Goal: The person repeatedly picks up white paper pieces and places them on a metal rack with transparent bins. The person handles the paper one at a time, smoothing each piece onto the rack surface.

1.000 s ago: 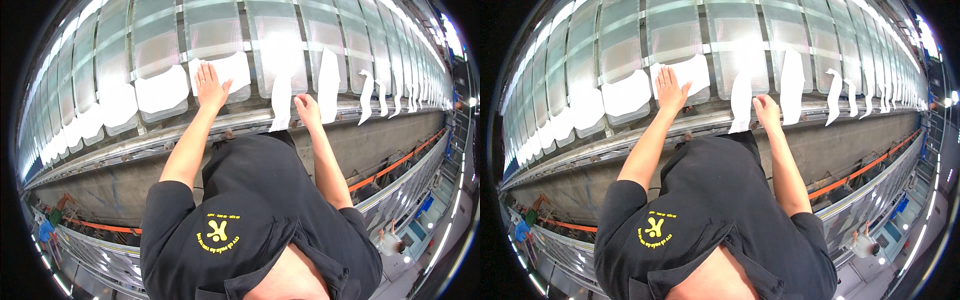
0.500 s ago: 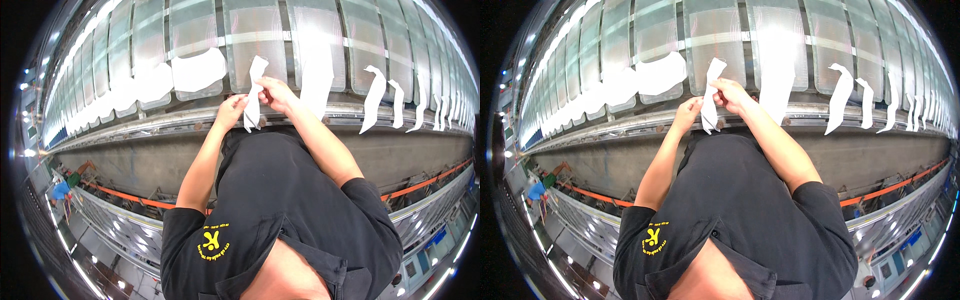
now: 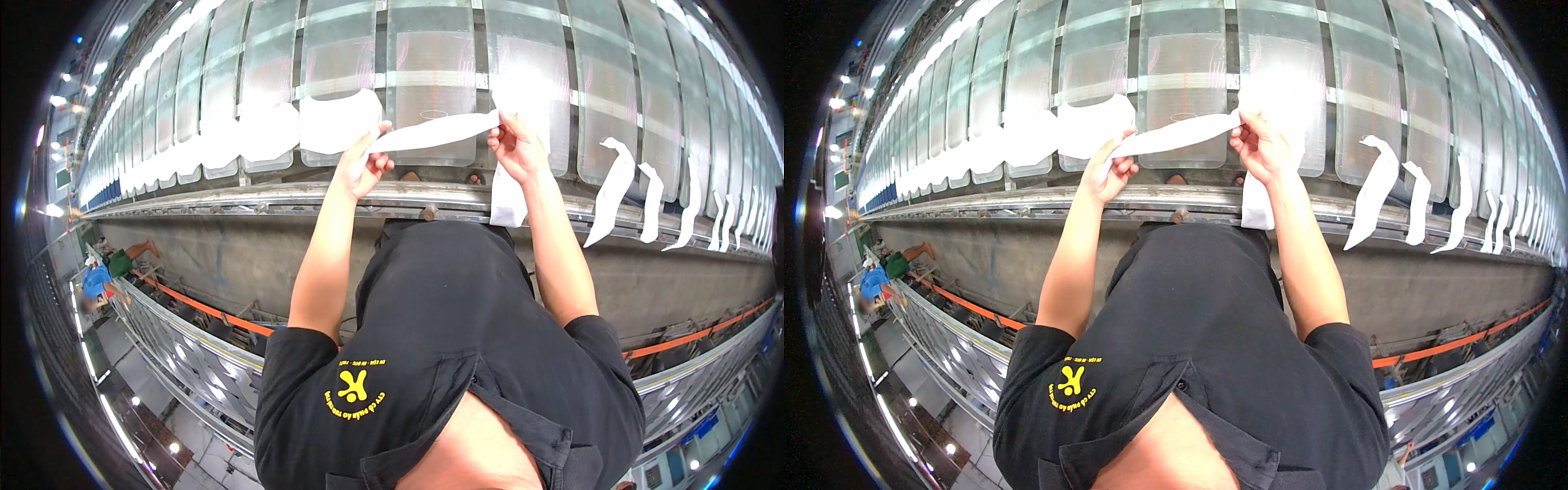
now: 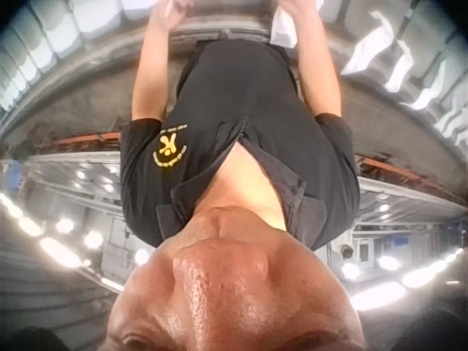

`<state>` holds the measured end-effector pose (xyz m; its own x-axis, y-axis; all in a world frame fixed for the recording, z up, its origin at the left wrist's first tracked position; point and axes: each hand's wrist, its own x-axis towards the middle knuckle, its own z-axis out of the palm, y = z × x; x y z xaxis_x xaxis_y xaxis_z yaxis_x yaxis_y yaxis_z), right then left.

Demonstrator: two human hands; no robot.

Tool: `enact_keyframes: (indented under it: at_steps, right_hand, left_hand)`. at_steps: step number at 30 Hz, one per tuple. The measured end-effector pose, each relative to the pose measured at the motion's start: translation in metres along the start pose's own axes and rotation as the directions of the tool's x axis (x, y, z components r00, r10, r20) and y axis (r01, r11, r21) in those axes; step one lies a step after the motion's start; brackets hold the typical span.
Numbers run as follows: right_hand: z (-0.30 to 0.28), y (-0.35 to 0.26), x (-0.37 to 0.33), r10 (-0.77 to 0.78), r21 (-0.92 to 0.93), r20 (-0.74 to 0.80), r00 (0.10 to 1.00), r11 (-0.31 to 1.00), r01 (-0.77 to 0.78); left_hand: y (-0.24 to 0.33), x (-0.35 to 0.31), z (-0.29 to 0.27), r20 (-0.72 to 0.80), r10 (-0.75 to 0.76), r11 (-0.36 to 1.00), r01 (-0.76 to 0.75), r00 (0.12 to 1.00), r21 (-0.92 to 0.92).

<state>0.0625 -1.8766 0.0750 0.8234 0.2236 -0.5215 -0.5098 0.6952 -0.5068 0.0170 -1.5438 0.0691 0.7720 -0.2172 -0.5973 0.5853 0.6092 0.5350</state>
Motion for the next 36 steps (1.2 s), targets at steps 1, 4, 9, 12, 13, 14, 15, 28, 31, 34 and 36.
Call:
enact_keyframes:
  at_steps: [1,4,9,12,13,14,15,28,31,34,36]
  right_hand:
    - [-0.006,0.004,0.001,-0.005,-0.068,-0.021,1.000,0.998,0.004]
    - [-0.044,0.033,0.012,0.119,-0.099,-0.221,0.968,0.985,-0.144]
    - [-0.036,0.057,0.001,0.050,-0.102,-0.309,0.950,0.991,-0.085]
    - [-0.009,0.052,0.001,0.010,0.000,-0.173,0.985,1.000,-0.010]
    - [0.001,0.046,0.000,0.004,0.007,-0.156,0.988,1.000,-0.003]
    - [0.010,0.040,-0.002,0.000,0.014,-0.140,0.990,1.000,0.002]
    - [0.017,0.031,-0.004,-0.009,0.018,-0.118,0.993,1.000,0.011]
    - [0.049,-0.048,-0.030,-0.281,-0.021,0.047,0.959,0.959,0.282]
    - [-0.026,-0.002,0.017,-0.090,-0.082,-0.142,0.986,0.993,0.079]
    - [-0.049,0.039,0.006,0.076,0.094,-0.307,0.949,0.994,-0.049]
    - [-0.047,0.052,-0.016,0.085,0.135,-0.300,0.950,0.990,-0.046]
  left_hand:
    - [0.000,0.008,-0.010,-0.117,0.019,1.000,-0.018,0.993,0.015]
    - [-0.027,0.019,-0.023,-0.509,0.090,0.975,0.028,0.856,0.220]
    - [-0.064,0.000,0.003,-0.384,-0.095,0.948,0.202,0.918,0.247]
    - [-0.080,0.025,0.030,-0.084,-0.311,0.937,0.320,0.947,0.141]
    - [-0.076,0.034,0.045,-0.073,-0.313,0.950,0.313,0.947,-0.006]
    - [-0.070,0.041,0.059,-0.063,-0.314,0.941,0.302,0.947,-0.153]
    - [-0.063,0.051,0.069,-0.050,-0.309,0.913,0.282,0.950,-0.295]
    - [0.035,0.033,0.085,-0.006,0.212,0.972,-0.211,0.977,-0.106]
    - [-0.010,0.060,0.032,-0.199,0.074,0.971,-0.116,0.977,-0.211]
    - [-0.052,0.038,0.007,-0.297,-0.029,0.974,-0.040,0.954,-0.223]
    - [-0.061,0.017,0.013,-0.294,-0.069,0.981,0.011,0.953,-0.195]
